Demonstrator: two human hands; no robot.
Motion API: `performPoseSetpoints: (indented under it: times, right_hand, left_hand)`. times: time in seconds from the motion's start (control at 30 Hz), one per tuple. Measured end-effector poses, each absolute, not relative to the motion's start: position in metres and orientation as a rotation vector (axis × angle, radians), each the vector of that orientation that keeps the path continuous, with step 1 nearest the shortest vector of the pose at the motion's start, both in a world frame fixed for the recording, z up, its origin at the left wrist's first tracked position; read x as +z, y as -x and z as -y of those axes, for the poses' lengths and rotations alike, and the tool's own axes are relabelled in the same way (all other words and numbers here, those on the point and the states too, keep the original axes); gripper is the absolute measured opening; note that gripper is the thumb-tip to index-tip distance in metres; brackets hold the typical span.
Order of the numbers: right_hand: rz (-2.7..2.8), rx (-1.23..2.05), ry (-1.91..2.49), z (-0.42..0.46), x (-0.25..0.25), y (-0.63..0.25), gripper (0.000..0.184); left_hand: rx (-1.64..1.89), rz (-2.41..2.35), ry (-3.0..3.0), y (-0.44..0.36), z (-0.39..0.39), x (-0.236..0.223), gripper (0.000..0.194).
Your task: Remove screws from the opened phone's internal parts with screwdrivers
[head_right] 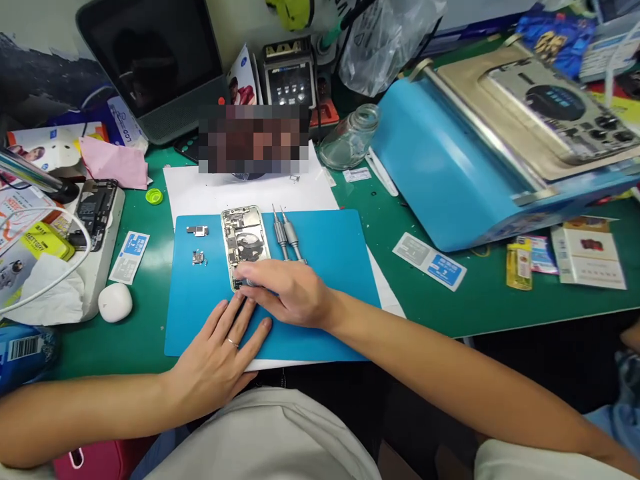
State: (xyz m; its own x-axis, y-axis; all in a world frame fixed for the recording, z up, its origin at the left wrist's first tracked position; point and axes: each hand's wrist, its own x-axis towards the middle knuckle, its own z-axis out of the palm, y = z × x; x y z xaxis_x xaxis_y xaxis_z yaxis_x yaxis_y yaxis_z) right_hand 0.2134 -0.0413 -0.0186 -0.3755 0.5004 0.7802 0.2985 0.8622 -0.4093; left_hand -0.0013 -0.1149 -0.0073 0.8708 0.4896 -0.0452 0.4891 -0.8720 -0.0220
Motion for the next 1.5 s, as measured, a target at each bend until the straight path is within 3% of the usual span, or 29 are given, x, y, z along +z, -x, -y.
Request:
performPoseSetpoints:
  times: [0.57, 1.07, 1.3, 1.5]
  right_hand:
    - [1.996, 0.376, 0.644, 0.045, -0.024, -0.214, 0.070]
    - [2.067, 0.202, 0.539, 0.044, -0.011, -0.206, 0.051]
    - [2.061, 0.146, 0.605, 0.042, -0.013, -0.205, 0.053]
    - [2.065, 0.131, 0.570, 0.042, -0.011, -0.204, 0.036]
  left_hand:
    - [0.067, 0.772, 3.040, 0.000, 0.115, -0.008, 0.070]
    - [0.046, 0.794, 3.034, -0.001, 0.113, -0.005, 0.071]
    - [0.075, 0.797, 3.045, -0.001, 0.111, -0.004, 0.070]
    - [0.091, 0.804, 3.065, -0.001, 0.112, -0.004, 0.077]
